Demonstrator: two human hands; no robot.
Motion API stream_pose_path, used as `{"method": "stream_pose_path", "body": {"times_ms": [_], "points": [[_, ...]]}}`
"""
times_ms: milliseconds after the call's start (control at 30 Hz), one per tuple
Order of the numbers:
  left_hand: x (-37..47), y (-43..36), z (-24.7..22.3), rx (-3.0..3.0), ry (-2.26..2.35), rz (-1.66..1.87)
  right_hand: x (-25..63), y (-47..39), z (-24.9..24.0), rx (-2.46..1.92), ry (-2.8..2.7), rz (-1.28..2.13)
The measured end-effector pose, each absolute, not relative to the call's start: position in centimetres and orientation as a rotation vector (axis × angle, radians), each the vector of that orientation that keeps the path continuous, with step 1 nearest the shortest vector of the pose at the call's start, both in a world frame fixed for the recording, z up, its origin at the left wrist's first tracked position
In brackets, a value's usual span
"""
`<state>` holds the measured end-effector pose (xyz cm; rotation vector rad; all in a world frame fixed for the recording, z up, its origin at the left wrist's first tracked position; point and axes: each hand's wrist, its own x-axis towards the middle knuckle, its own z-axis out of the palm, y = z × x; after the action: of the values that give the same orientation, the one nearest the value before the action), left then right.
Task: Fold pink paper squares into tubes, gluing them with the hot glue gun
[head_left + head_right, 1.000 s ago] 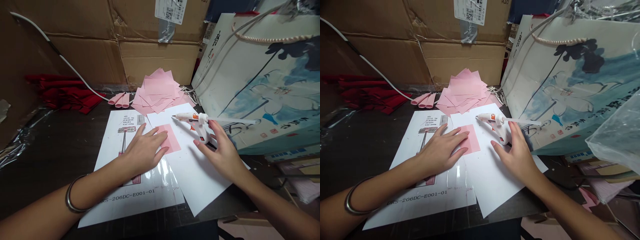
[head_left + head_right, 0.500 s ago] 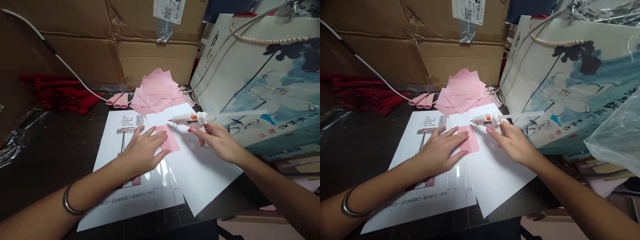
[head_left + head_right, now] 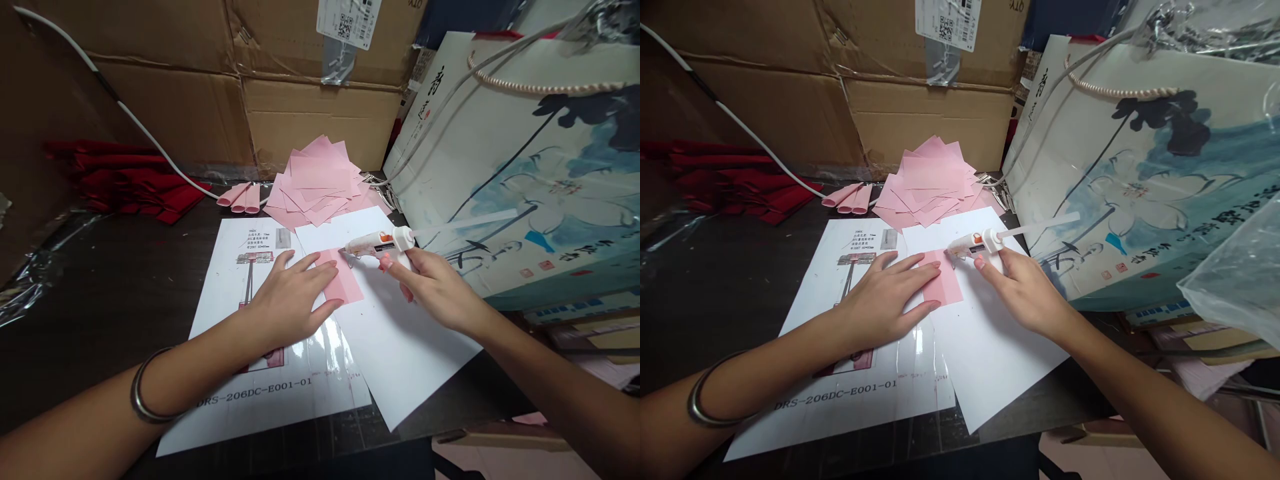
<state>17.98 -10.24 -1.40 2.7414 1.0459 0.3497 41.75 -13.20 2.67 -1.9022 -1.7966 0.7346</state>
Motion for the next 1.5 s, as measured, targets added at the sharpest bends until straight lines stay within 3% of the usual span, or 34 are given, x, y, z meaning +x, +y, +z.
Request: {"method": "stream_pose_path", "body": {"times_ms": [600,1500], "points": [[17.92,-10.35,-1.58,2.722,1.051,0.344,41.36,-13.21,2.44,-1.889,-1.897,0.571],[18.02,-10.31,-1.36,2.762,1.047,0.385,41.46,-13.44,2.62,-1.975,-1.828,0.686]]}}
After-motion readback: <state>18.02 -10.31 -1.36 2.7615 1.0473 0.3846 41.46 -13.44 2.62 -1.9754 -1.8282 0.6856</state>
